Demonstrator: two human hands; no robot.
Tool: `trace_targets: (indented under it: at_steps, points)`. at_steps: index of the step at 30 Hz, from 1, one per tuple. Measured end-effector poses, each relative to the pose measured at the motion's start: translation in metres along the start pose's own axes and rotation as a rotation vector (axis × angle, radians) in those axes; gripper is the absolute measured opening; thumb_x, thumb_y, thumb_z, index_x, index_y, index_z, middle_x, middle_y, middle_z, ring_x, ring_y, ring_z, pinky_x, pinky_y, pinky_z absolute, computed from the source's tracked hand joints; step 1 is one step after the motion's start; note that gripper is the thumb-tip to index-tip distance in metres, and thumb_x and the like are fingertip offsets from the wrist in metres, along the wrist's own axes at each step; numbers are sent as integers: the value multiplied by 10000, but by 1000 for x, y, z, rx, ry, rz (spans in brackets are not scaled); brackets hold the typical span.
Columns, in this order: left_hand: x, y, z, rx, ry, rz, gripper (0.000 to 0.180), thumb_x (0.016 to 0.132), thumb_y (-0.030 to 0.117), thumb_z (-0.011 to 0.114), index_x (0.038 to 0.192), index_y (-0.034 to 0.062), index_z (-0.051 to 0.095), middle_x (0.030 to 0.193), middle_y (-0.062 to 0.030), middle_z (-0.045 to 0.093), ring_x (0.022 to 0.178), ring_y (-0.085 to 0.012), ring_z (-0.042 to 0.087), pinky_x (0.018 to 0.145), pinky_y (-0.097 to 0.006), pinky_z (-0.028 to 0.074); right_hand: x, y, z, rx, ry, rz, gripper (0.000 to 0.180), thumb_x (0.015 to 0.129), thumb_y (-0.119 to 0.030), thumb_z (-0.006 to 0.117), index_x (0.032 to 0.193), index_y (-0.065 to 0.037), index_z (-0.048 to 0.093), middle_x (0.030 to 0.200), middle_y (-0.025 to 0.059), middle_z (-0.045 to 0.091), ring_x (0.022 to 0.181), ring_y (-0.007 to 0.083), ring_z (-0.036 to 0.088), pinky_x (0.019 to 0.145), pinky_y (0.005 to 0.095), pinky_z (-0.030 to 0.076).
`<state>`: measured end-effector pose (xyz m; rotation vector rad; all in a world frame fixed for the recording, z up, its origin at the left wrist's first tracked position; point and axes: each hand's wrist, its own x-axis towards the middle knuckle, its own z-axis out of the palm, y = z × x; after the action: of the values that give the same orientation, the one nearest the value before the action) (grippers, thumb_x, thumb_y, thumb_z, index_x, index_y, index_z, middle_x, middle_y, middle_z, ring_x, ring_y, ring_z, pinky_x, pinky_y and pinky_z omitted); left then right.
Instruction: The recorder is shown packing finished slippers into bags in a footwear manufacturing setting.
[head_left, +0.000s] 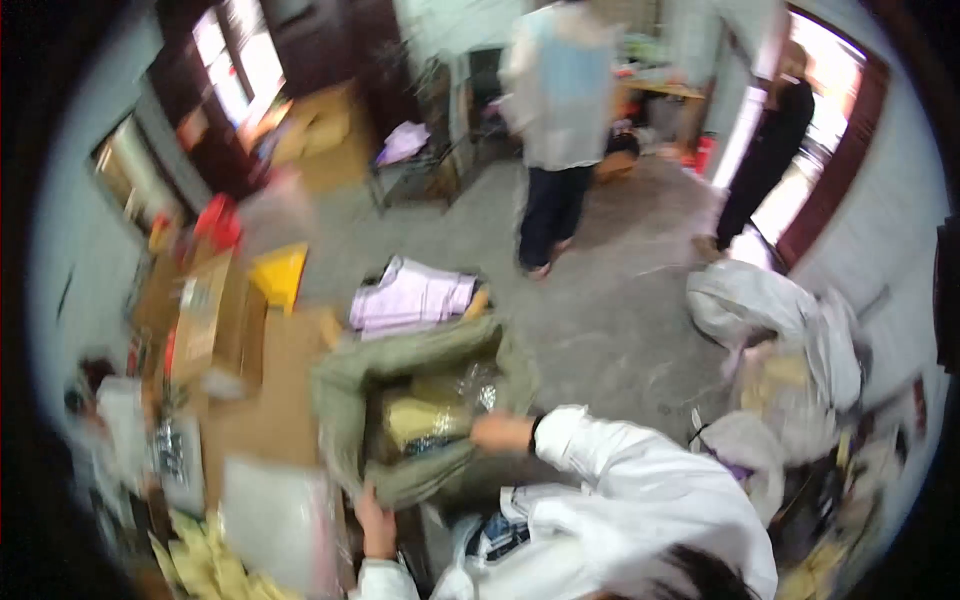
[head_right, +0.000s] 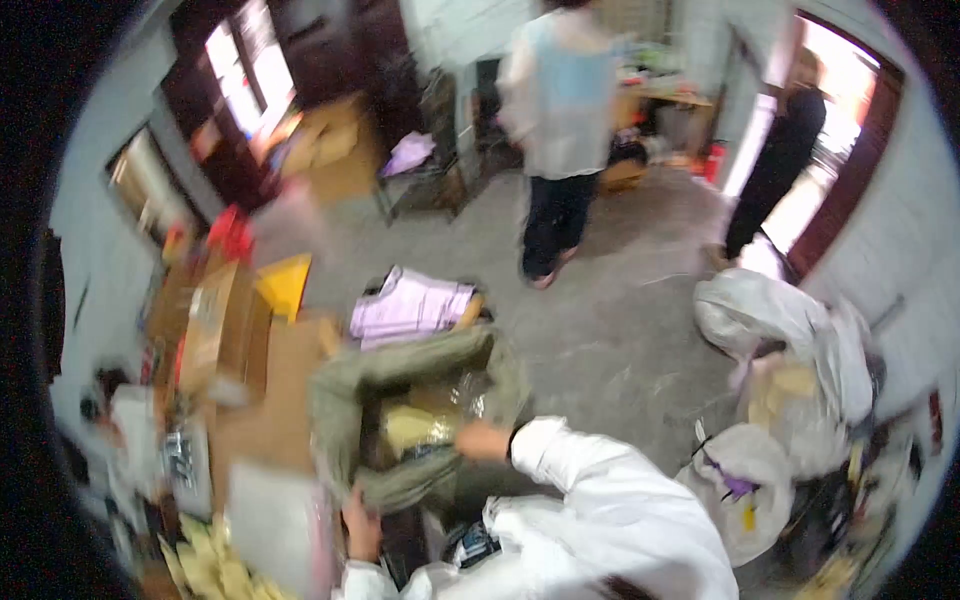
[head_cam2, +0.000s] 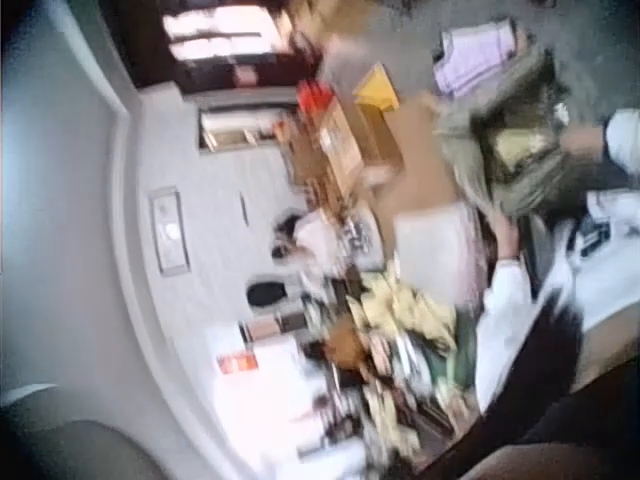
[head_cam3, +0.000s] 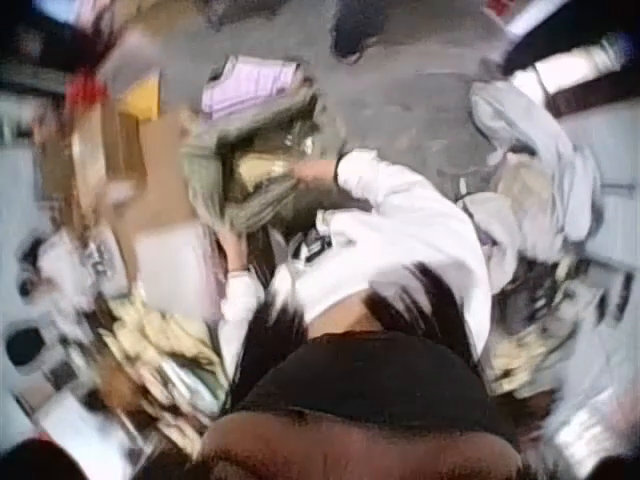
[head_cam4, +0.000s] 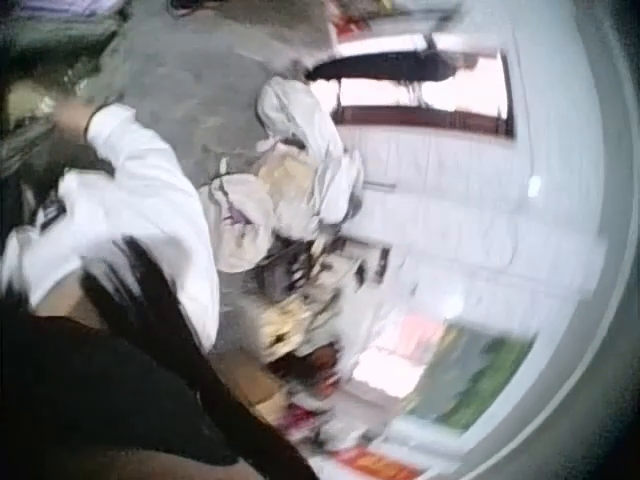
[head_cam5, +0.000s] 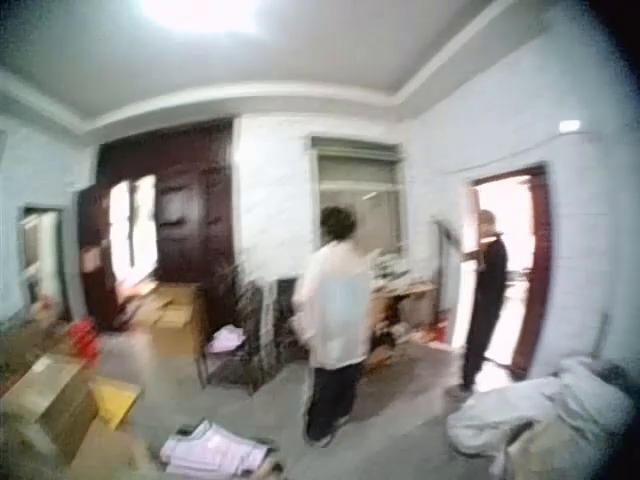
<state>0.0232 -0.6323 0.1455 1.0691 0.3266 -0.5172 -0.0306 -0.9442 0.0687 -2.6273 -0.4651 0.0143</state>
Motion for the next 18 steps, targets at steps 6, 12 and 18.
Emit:
trace_targets:
  at_steps: [6, 12, 18]
  points:
    - [1, -15, -13, 138, 301, -103, 270, 828, 198, 574, 1051, 50, 538, 947, -68, 592, 820, -188, 583, 655, -369, 465, 13, -10, -30, -248, -335, 49, 148, 683, -172, 583, 756, -45, 609, 736, 174, 615, 706, 350, 605, 586, 459, 464]
    - [-24, -24, -24, 141, 246, -56, 219, 836, 188, 578, 1015, 68, 539, 882, -37, 591, 800, -148, 581, 646, -275, 479, 19, -6, -32, -312, -360, -19, 111, 713, -121, 565, 802, -78, 614, 731, 125, 625, 721, 304, 618, 598, 443, 465]
    - [-44, -33, -63, 240, 242, -152, 175, 837, 174, 568, 983, 84, 536, 880, -13, 571, 779, -113, 560, 656, -238, 457, 45, -77, -48, -242, -226, -96, 334, 723, -144, 618, 1042, -81, 538, 1091, 117, 531, 1056, 312, 476, 923, 455, 327]
